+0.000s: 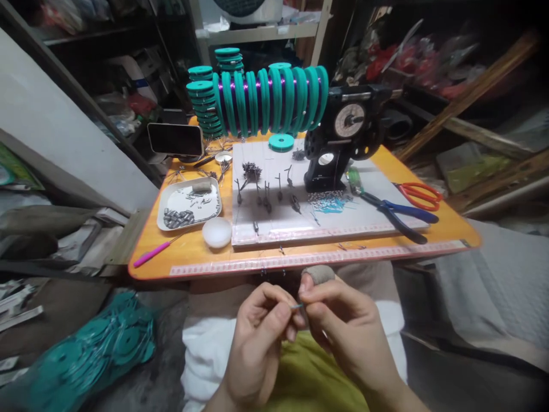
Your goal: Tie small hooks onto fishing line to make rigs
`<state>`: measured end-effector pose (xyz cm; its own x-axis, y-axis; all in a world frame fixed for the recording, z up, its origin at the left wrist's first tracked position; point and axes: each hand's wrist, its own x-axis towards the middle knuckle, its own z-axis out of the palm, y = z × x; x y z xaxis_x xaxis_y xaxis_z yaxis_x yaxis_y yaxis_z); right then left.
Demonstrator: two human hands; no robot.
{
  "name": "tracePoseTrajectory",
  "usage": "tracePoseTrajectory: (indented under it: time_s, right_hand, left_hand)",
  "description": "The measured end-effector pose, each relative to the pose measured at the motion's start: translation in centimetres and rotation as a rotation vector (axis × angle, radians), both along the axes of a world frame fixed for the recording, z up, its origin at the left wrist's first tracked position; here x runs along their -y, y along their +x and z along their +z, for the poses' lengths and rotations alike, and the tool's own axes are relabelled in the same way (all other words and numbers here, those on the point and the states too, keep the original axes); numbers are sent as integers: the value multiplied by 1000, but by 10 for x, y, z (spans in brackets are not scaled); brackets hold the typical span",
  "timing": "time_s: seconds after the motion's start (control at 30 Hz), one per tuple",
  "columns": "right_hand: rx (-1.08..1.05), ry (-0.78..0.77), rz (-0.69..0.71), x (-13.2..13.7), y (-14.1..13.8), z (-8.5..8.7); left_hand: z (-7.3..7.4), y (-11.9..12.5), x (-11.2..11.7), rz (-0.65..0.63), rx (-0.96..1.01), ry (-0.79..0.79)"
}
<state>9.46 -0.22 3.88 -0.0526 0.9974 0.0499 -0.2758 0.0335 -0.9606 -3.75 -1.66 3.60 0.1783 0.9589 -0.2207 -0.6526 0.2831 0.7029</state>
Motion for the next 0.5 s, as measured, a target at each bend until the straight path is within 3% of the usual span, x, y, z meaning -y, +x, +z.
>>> tracePoseTrajectory:
  time_s: [0.1, 0.23, 0.37, 0.4, 0.43, 0.5]
  right_hand:
    - [109, 72, 17, 0, 3, -3]
    - [108, 106, -24, 1, 11, -12]
    - [79, -18, -15, 2, 20, -25]
    - [94, -33, -7, 2, 21, -27]
    - [105, -43, -1, 2, 21, -29]
    - [121, -40, 6, 1, 19, -30]
  left_hand:
    - [-2, 3, -1, 4, -47, 47]
    - [0, -11, 8, 94, -408, 303]
    - [2, -61, 20, 453, -920, 778]
    - [1, -78, 20, 634, -1069, 837]
    - [-2, -94, 18, 659, -1247, 891]
    - [-8, -122, 6, 535, -1575, 1015]
